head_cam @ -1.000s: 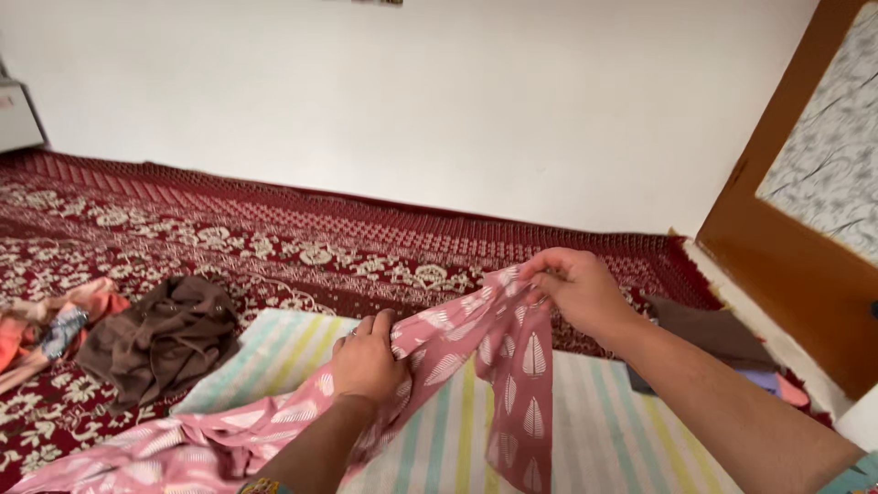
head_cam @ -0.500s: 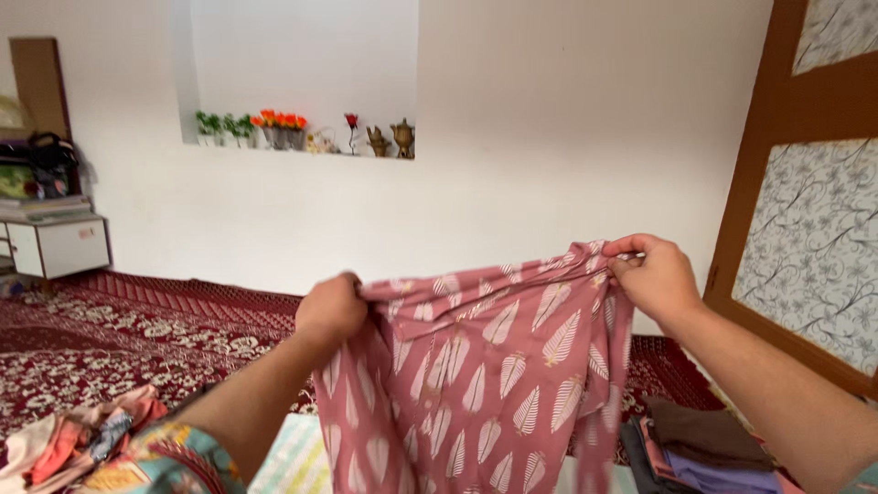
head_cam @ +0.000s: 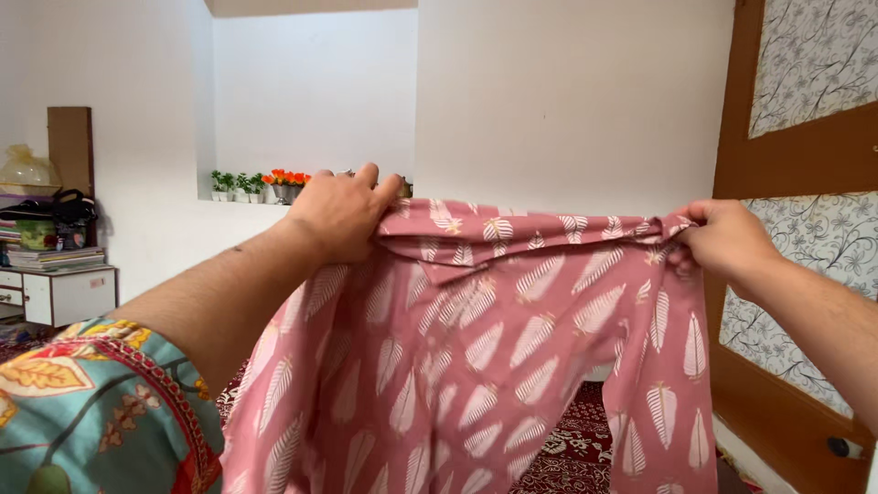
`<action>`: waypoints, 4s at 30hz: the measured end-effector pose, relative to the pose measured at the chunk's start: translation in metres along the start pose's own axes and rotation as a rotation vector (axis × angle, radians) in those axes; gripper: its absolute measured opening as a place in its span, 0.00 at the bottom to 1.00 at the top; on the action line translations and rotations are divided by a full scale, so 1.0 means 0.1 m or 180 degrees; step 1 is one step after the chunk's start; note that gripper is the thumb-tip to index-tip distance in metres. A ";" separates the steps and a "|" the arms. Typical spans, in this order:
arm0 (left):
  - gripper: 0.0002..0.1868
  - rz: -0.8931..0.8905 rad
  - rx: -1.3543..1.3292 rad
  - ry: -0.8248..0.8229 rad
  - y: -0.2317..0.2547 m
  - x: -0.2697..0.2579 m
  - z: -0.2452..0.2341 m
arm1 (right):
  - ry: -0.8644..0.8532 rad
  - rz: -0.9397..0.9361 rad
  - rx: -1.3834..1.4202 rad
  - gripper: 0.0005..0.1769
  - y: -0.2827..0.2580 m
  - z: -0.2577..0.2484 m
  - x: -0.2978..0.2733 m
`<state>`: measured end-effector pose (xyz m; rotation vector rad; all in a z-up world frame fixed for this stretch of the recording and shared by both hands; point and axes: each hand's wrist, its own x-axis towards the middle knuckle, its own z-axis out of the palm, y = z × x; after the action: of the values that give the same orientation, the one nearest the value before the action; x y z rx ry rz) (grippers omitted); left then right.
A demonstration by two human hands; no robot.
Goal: The person irons a pink patterned shirt on a striped mat placed on a red carpet. They systematically smooth the sleeves and the main body of the shirt using a black electric iron, frequently adjusting the fabric with their hands to ensure even coverage.
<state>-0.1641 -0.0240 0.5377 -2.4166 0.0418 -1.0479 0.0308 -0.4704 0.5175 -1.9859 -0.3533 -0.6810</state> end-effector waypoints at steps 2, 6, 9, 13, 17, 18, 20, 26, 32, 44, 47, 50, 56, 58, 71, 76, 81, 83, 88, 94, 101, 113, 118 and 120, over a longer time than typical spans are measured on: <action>0.37 0.0041 -0.0218 0.0234 0.04 -0.01 0.07 | -0.0152 0.0182 0.0326 0.11 0.07 -0.07 0.05; 0.22 -0.0126 -0.0736 -0.0324 0.09 0.04 0.26 | -0.0246 0.0605 0.0467 0.10 0.28 -0.07 0.00; 0.14 -0.0542 -0.1128 -0.0640 0.15 0.07 0.48 | -0.0246 0.0660 0.0359 0.10 0.40 -0.04 -0.08; 0.13 -0.1145 -0.1828 -0.0292 0.16 0.33 0.82 | -0.0045 0.0467 0.0033 0.09 0.46 -0.14 -0.11; 0.17 -0.1415 -0.3036 0.0949 0.14 0.71 0.82 | 0.0237 -0.0112 0.0338 0.11 0.37 -0.32 0.01; 0.19 -0.1509 -0.3540 0.1143 0.17 0.78 0.75 | 0.0200 -0.0273 -0.0435 0.13 0.39 -0.39 0.02; 0.20 -0.1441 -0.3612 0.0967 0.27 0.83 0.59 | 0.0100 -0.0595 -0.1962 0.19 0.47 -0.62 0.03; 0.22 -0.0305 -0.3318 0.0097 1.13 0.69 0.54 | -0.0267 -0.0090 -0.3184 0.18 1.01 -0.88 0.01; 0.17 0.0644 -0.3318 -0.0872 2.34 0.32 1.05 | -0.0636 0.0457 -0.2237 0.21 1.33 -0.25 -0.41; 0.29 0.0356 -0.3881 -0.3798 2.09 -0.83 3.00 | -0.1102 0.1328 -0.0490 0.28 1.60 1.58 -0.49; 0.27 -0.0150 -0.3720 -0.3761 1.75 -1.07 3.68 | -0.1178 0.1560 -0.0006 0.30 1.54 2.03 -0.43; 0.22 -0.0066 -0.3297 -0.2533 1.13 -1.38 4.45 | -0.1401 0.1551 0.0478 0.31 1.43 2.65 -0.28; 0.33 -0.5200 -0.3023 -0.0836 0.26 -2.63 5.27 | -0.2847 -0.0378 0.0109 0.43 1.47 3.72 -0.56; 0.42 -0.5365 -0.2247 -0.1091 0.38 -3.17 5.55 | -0.3287 0.0435 -0.0923 0.40 1.83 3.80 -0.93; 0.31 -0.1567 -0.3322 -0.5472 2.39 -4.60 5.96 | -0.4780 0.1450 -0.1918 0.42 4.71 3.68 -3.83; 0.29 0.0327 -0.2886 -0.4647 2.60 -4.75 5.55 | -0.4019 0.2062 -0.2297 0.49 5.04 3.89 -4.23; 0.28 0.1243 -0.2539 -0.3498 2.78 -4.63 5.35 | -0.3602 0.2319 -0.2023 0.61 5.04 3.89 -4.23; 0.29 0.1485 -0.2426 -0.3230 2.95 -4.62 5.35 | -0.4034 0.2104 -0.1540 0.47 5.05 3.76 -4.02; 0.30 0.2197 -0.2069 -0.2594 3.21 -4.59 5.24 | -0.5138 0.2506 -0.0999 0.17 4.95 3.29 -3.12; 0.43 0.2048 -0.2340 -0.2976 3.20 -4.19 4.70 | -0.1879 0.0712 -0.1831 0.28 5.16 3.12 -2.26; 0.24 0.2093 -0.1640 -0.2052 3.50 -4.37 5.00 | -0.3024 0.0596 -0.2083 0.18 4.59 3.34 -3.09; 0.28 -0.0549 -0.2605 -0.3423 3.18 -3.61 4.81 | -0.4496 0.0171 -0.2465 0.31 3.78 3.51 -4.64; 0.42 0.0554 -0.2055 -0.3316 2.96 -3.28 4.43 | -0.4233 0.0504 -0.2456 0.17 4.11 3.55 -4.19; 0.50 0.1226 -0.1516 -0.3155 2.90 -3.26 4.44 | -0.3702 0.1658 -0.1699 0.23 4.16 3.42 -3.82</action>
<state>-0.0379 -0.0125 -0.0720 -2.9052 0.4271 0.4261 0.0436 -0.3619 -0.1340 -2.6623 -0.3057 0.8639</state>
